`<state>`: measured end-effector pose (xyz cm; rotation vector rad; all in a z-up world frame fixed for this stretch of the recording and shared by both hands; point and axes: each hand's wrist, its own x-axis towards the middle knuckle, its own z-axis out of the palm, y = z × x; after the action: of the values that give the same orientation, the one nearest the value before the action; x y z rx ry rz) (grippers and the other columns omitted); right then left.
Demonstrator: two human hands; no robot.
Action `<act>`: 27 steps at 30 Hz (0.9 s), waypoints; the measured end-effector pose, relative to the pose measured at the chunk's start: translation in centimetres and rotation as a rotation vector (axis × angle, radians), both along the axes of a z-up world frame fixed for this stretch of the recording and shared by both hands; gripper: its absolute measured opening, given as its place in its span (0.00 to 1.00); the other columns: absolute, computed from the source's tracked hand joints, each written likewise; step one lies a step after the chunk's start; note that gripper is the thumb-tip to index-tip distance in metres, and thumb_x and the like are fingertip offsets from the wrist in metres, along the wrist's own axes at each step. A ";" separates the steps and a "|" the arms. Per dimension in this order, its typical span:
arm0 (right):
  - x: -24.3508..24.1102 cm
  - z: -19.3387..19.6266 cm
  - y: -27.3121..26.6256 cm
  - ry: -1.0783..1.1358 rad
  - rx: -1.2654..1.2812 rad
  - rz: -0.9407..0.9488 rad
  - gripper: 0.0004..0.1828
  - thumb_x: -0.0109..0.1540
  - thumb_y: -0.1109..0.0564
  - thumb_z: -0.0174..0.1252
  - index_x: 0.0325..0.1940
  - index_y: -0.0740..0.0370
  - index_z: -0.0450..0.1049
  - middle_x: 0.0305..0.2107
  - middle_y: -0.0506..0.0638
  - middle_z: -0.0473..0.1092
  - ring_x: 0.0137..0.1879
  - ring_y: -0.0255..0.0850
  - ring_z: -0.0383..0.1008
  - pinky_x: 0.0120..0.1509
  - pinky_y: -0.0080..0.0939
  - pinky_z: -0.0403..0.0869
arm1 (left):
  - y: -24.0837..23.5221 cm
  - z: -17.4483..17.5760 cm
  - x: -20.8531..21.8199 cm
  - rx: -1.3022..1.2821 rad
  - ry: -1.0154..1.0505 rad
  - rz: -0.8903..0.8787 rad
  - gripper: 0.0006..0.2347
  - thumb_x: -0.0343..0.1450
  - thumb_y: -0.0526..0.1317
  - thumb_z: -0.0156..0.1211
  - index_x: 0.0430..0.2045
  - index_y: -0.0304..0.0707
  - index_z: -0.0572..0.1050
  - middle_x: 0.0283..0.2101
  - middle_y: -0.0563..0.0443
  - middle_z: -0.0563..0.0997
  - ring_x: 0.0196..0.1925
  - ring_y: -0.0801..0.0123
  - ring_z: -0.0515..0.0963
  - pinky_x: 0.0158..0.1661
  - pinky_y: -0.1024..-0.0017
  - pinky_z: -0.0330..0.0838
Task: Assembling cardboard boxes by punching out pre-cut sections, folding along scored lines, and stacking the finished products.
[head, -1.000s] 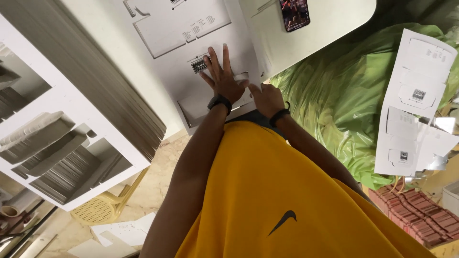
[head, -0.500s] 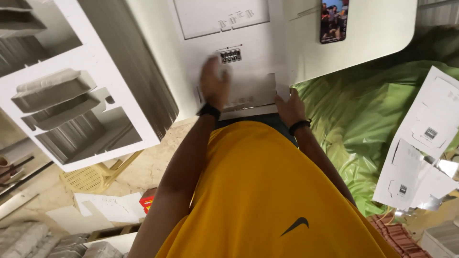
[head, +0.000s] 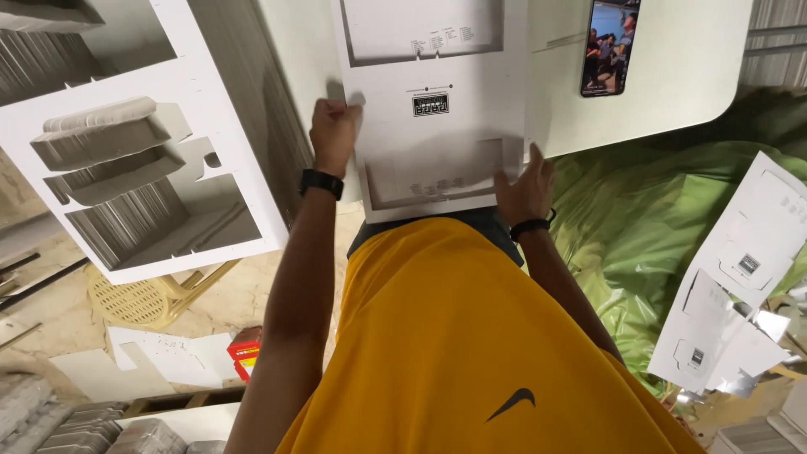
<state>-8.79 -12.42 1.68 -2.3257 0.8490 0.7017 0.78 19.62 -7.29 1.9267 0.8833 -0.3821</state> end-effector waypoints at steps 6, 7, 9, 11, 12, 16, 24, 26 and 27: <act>4.6 -1.0 2.9 -0.372 0.072 0.021 0.13 0.63 0.42 0.61 0.47 0.46 0.77 0.35 0.53 0.78 0.47 0.56 0.78 0.50 0.57 0.75 | -0.4 10.7 4.6 -0.263 0.014 -0.421 0.15 0.66 0.43 0.66 0.39 0.35 0.70 0.29 0.39 0.78 0.25 0.62 0.84 0.24 0.70 0.85; 5.9 -0.7 3.9 -0.236 0.245 0.023 0.13 0.62 0.39 0.60 0.40 0.47 0.78 0.27 0.49 0.77 0.36 0.47 0.79 0.39 0.46 0.75 | -0.8 11.4 4.9 -0.192 0.028 -0.545 0.12 0.67 0.44 0.62 0.37 0.37 0.71 0.25 0.43 0.79 0.23 0.63 0.84 0.23 0.68 0.84; 8.6 -1.1 6.3 -0.109 0.422 0.023 0.17 0.61 0.36 0.60 0.33 0.49 0.78 0.20 0.46 0.76 0.25 0.38 0.79 0.29 0.36 0.76 | -0.9 10.5 5.5 -0.114 0.033 -0.673 0.10 0.68 0.44 0.58 0.35 0.38 0.72 0.22 0.47 0.80 0.20 0.65 0.83 0.21 0.67 0.82; 10.3 -2.4 8.8 0.055 0.640 -0.148 0.22 0.59 0.38 0.59 0.28 0.59 0.80 0.14 0.54 0.73 0.14 0.41 0.74 0.17 0.37 0.74 | -0.4 7.4 5.1 -0.023 0.089 -0.665 0.11 0.68 0.48 0.59 0.34 0.42 0.72 0.25 0.47 0.82 0.20 0.70 0.83 0.20 0.70 0.80; 10.7 -2.9 9.1 0.057 0.642 -0.153 0.22 0.59 0.38 0.59 0.28 0.59 0.80 0.14 0.54 0.73 0.14 0.41 0.74 0.17 0.37 0.74 | -0.3 6.3 4.8 -0.023 0.093 -0.669 0.11 0.68 0.48 0.59 0.34 0.42 0.72 0.25 0.47 0.82 0.20 0.70 0.83 0.20 0.70 0.80; 12.2 -4.6 9.9 0.202 0.601 -0.189 0.29 0.58 0.29 0.56 0.28 0.56 0.82 0.15 0.52 0.74 0.14 0.41 0.74 0.17 0.38 0.75 | 0.6 0.1 3.5 0.085 0.156 -0.600 0.14 0.68 0.46 0.63 0.40 0.38 0.73 0.33 0.42 0.83 0.32 0.59 0.86 0.29 0.64 0.84; 14.7 1.5 10.9 0.350 0.596 -0.346 0.32 0.66 0.35 0.48 0.22 0.63 0.76 0.14 0.52 0.71 0.14 0.38 0.62 0.20 0.34 0.56 | -6.4 5.8 6.0 0.286 -0.558 -0.947 0.19 0.73 0.31 0.54 0.60 0.29 0.67 0.55 0.36 0.78 0.60 0.47 0.75 0.65 0.50 0.66; 15.2 1.8 10.9 0.351 0.583 -0.374 0.33 0.66 0.34 0.47 0.21 0.61 0.75 0.13 0.51 0.71 0.13 0.37 0.58 0.20 0.33 0.52 | -7.4 3.4 6.1 0.284 -0.344 -1.082 0.21 0.71 0.33 0.54 0.60 0.34 0.64 0.70 0.31 0.60 0.73 0.36 0.55 0.65 0.46 0.63; 15.0 1.6 10.7 0.348 0.579 -0.382 0.33 0.66 0.34 0.47 0.21 0.61 0.75 0.13 0.51 0.71 0.13 0.37 0.58 0.20 0.33 0.52 | -7.7 3.6 6.6 0.277 -0.349 -1.088 0.21 0.71 0.33 0.54 0.60 0.34 0.64 0.70 0.31 0.60 0.73 0.36 0.55 0.65 0.46 0.63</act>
<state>6.24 -1.72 3.24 -1.5015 1.0363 1.0320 7.42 11.97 -3.66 2.5013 -0.4353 -0.5291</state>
